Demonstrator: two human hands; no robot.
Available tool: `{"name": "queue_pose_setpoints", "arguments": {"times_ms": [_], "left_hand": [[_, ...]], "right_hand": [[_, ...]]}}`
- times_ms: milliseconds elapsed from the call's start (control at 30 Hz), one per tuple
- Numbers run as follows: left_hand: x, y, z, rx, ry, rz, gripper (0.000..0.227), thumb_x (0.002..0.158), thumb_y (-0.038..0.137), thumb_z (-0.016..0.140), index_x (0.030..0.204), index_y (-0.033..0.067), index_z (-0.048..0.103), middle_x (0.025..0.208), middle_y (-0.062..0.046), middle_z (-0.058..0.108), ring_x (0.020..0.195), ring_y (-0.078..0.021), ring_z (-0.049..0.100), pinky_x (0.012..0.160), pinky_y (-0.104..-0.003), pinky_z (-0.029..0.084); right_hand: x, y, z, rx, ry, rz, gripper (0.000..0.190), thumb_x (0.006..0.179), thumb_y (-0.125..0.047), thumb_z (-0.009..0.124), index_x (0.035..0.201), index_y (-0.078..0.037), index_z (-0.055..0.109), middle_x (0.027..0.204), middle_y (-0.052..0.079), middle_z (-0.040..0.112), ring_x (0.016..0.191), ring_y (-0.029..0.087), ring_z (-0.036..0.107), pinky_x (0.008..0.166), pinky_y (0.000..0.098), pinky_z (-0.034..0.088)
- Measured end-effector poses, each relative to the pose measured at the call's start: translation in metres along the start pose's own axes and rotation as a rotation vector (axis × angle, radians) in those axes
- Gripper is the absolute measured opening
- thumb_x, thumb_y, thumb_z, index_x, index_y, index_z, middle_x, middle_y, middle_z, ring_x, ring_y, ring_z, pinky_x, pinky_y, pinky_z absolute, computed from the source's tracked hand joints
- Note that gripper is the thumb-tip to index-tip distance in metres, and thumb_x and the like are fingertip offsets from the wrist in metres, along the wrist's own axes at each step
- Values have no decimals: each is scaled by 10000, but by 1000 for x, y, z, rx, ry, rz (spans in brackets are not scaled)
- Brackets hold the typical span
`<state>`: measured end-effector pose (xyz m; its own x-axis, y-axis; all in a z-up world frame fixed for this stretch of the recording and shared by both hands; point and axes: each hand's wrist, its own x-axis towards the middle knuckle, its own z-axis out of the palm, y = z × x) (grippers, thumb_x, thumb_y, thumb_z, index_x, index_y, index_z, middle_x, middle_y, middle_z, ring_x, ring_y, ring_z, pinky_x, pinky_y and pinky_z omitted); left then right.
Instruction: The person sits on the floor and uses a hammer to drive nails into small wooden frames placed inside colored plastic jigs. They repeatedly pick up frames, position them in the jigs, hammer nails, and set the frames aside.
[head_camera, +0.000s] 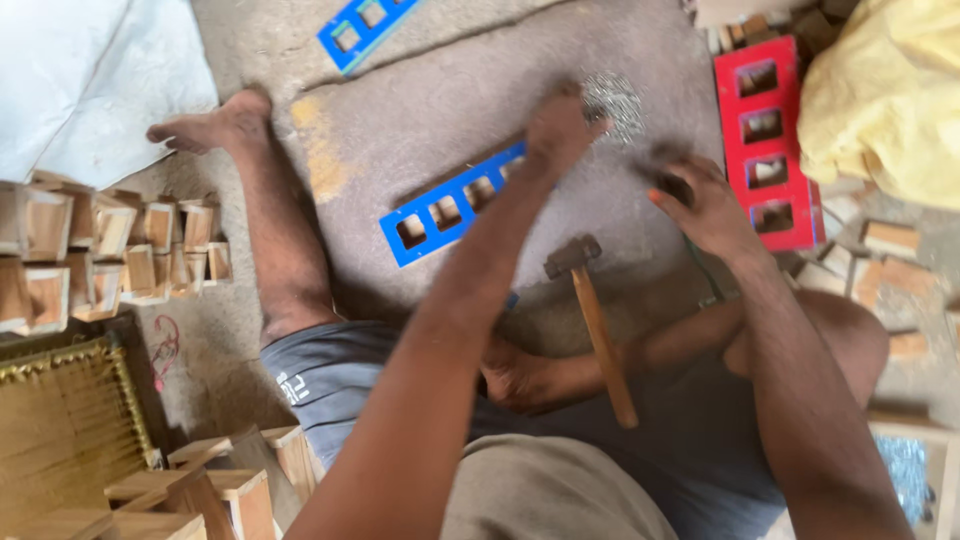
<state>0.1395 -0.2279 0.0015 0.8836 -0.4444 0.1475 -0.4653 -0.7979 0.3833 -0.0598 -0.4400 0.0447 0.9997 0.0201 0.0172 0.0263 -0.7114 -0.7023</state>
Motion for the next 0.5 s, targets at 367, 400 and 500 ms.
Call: {"name": "queue_pose_setpoints", "arguments": {"times_ms": [367, 400, 500], "left_hand": [[19, 1, 29, -200, 50, -319, 217, 912, 260, 615, 884, 116, 775, 953, -154, 765, 921, -366, 733, 861, -493, 579], [20, 5, 25, -200, 34, -344, 244, 966, 263, 601, 895, 110, 777, 960, -161, 767, 922, -369, 736, 873, -493, 581], [17, 16, 7, -334, 80, -271, 158, 756, 197, 680, 846, 108, 774, 901, -165, 768, 860, -347, 750, 831, -458, 605]], "right_hand": [[9, 11, 0, 51, -44, 87, 633, 937, -455, 697, 1372, 0, 622, 1438, 230, 570, 1285, 361, 579, 971, 429, 509], [9, 11, 0, 27, -51, 93, 641, 932, -458, 702, 1377, -3, 626, 1440, 231, 568, 1277, 360, 583, 970, 428, 511], [7, 13, -2, 30, -41, 88, 659, 920, -470, 706, 1374, 1, 625, 1460, 235, 549, 1253, 350, 591, 972, 422, 511]]}}
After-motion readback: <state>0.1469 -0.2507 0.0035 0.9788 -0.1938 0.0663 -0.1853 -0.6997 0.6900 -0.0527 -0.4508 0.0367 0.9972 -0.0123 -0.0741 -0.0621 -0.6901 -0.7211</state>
